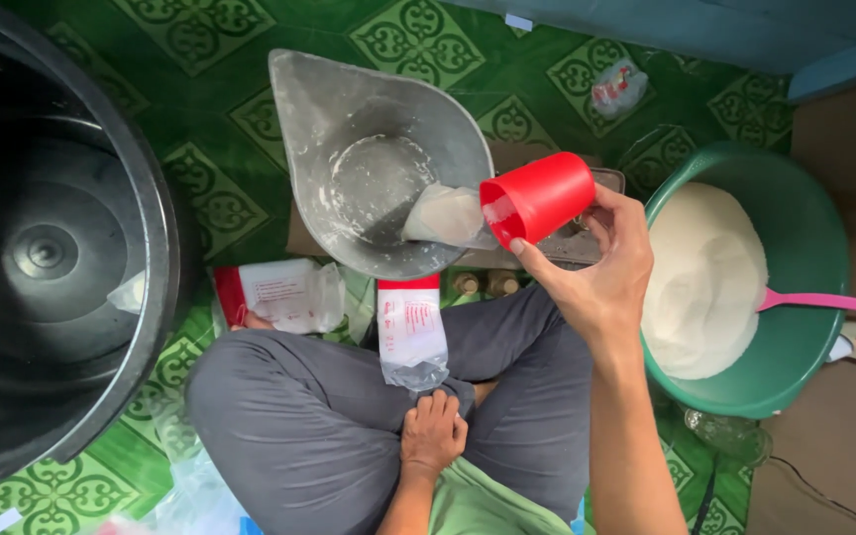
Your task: The person scoops white powder from a large green basin into a clear plastic bag and then seals the bag.
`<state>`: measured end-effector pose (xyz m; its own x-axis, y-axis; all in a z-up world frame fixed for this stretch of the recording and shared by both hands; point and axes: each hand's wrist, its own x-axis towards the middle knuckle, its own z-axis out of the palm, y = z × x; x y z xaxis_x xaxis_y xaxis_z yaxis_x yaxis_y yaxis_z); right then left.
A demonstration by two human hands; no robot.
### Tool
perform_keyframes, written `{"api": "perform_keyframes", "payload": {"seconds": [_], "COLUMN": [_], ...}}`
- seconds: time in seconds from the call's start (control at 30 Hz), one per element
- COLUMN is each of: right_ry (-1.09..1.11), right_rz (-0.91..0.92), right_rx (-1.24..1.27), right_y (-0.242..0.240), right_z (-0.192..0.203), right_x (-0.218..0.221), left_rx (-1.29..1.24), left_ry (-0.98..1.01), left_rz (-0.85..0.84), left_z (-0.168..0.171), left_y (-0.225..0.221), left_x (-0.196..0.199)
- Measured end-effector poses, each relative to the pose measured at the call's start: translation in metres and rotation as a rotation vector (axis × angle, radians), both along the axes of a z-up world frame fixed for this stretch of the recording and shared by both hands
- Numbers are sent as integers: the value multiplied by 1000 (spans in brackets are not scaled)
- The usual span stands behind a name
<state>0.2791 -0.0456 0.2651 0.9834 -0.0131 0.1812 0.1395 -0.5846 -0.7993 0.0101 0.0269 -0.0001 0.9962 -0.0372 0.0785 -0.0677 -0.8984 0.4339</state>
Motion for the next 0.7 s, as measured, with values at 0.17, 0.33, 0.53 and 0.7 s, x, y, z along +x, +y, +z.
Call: {"api": "perform_keyframes", "payload": {"seconds": [0.17,0.33,0.53,0.7], "right_ry": [-36,38,113,148], "right_rz": [9,1,2,-39], "right_rx": [-35,93,266,307], "right_y": [7,0,-14,-27], "right_z": [4,-7,-14,-11], "right_x": [-1,0,1,1], "left_rx": [-9,2,0,18], "left_ry": [15,8,9,18], "left_rz": [9,2,2,7], "left_z": [-3,-1,-5,-4], "left_y": [-1,0,-1,-2], "left_x": [-1,-1,-2,-3]}}
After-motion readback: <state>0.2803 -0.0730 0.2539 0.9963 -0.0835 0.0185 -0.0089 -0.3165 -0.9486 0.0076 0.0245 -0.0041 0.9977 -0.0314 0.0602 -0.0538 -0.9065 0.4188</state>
